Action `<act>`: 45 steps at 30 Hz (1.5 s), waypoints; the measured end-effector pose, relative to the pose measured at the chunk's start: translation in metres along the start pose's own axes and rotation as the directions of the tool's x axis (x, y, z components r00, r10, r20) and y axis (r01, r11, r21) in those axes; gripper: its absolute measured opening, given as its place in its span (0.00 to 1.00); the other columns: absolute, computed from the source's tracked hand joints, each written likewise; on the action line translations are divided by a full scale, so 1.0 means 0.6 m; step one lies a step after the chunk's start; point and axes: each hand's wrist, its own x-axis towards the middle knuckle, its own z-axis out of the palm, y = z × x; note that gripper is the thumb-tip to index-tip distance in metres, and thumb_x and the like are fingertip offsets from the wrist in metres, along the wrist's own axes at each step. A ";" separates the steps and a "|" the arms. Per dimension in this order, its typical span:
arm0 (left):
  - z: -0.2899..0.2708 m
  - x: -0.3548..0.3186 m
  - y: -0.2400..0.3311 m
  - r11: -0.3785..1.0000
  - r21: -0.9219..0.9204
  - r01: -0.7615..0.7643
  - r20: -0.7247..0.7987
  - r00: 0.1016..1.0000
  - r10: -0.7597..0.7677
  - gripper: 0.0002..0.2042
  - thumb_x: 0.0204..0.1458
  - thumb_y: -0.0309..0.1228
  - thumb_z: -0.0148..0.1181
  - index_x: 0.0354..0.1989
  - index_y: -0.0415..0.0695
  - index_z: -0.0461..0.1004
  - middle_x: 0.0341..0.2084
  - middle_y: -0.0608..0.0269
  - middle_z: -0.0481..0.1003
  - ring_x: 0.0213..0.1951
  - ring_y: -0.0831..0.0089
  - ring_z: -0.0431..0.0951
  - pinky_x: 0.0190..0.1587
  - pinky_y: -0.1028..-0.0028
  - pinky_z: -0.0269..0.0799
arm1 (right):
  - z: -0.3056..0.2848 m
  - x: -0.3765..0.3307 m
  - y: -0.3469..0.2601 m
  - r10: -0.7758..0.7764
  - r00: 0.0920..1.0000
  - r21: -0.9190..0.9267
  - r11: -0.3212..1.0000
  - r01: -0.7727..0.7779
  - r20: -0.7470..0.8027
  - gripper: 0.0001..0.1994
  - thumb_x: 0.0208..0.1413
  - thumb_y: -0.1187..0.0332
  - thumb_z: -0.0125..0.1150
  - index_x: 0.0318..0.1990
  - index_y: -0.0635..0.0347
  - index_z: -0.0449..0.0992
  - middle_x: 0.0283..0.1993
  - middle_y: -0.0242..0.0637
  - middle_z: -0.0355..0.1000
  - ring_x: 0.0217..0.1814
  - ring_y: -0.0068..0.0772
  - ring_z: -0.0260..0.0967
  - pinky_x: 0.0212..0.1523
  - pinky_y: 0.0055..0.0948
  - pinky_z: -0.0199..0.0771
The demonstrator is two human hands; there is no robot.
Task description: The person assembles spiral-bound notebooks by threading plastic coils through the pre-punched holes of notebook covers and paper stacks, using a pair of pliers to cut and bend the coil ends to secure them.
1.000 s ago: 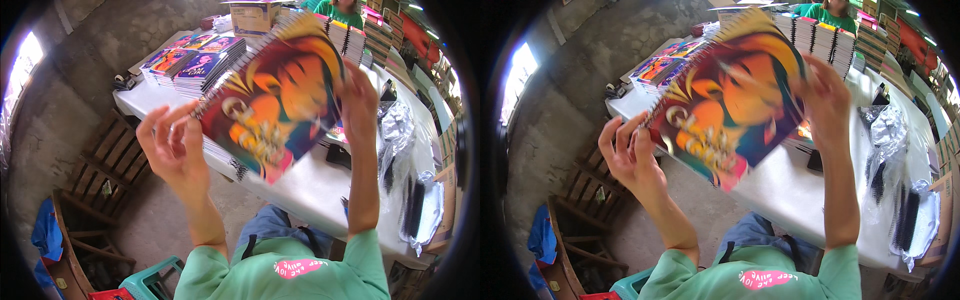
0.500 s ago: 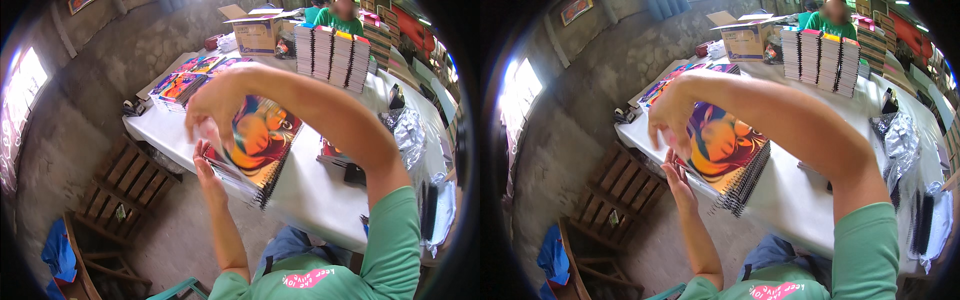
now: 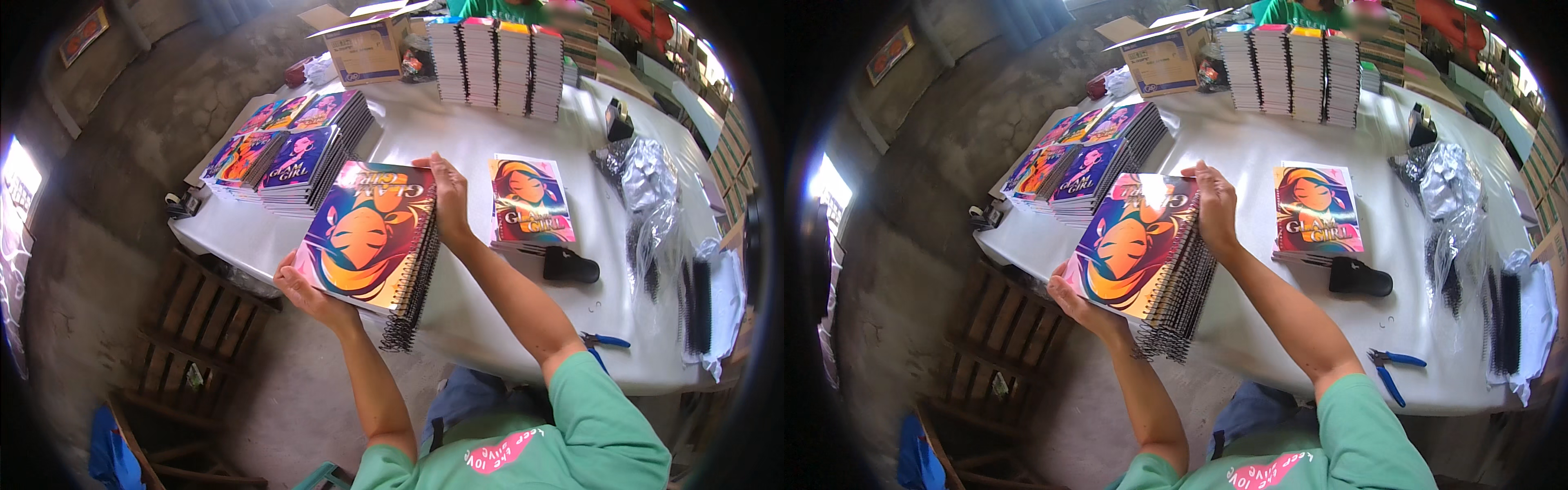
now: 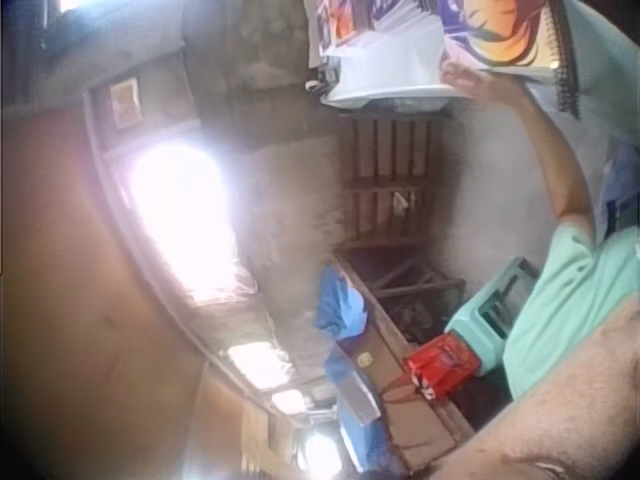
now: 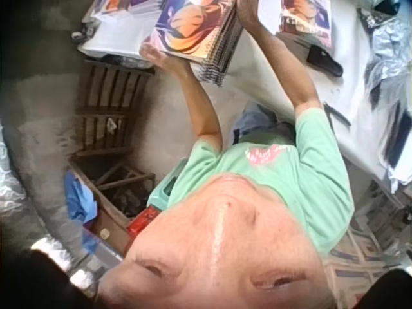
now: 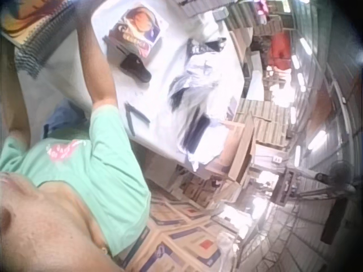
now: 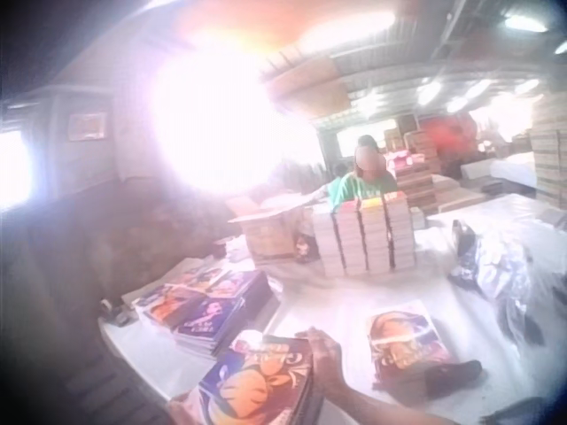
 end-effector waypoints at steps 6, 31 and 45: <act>0.007 -0.002 0.005 0.975 -0.221 0.028 0.005 1.000 -0.027 0.25 0.60 0.54 0.32 0.43 0.40 0.58 0.40 0.54 0.65 0.43 0.67 0.71 0.48 0.68 0.72 | 0.000 0.018 0.004 0.004 0.999 -0.124 0.992 0.001 0.037 0.24 0.63 0.52 0.42 0.35 0.66 0.76 0.33 0.40 0.74 0.35 0.28 0.68 0.42 0.27 0.66; 0.305 -0.239 -0.164 0.783 0.594 -0.186 0.761 0.447 -0.471 0.44 0.50 0.63 0.44 0.64 0.35 0.50 0.63 0.45 0.53 0.64 0.47 0.50 0.63 0.52 0.47 | -0.473 0.080 -0.021 0.197 0.888 -0.757 0.465 -0.458 -0.416 0.18 0.43 0.55 0.68 0.35 0.62 0.80 0.32 0.40 0.78 0.30 0.29 0.75 0.38 0.29 0.73; 0.343 -0.192 -0.140 0.927 0.375 -0.020 0.781 0.545 -0.305 0.20 0.51 0.31 0.57 0.51 0.37 0.67 0.47 0.45 0.71 0.49 0.60 0.72 0.50 0.68 0.67 | -0.460 0.035 -0.111 -0.152 0.977 -0.452 0.889 0.070 -0.148 0.08 0.51 0.71 0.62 0.36 0.69 0.76 0.30 0.31 0.76 0.28 0.14 0.67 0.31 0.18 0.68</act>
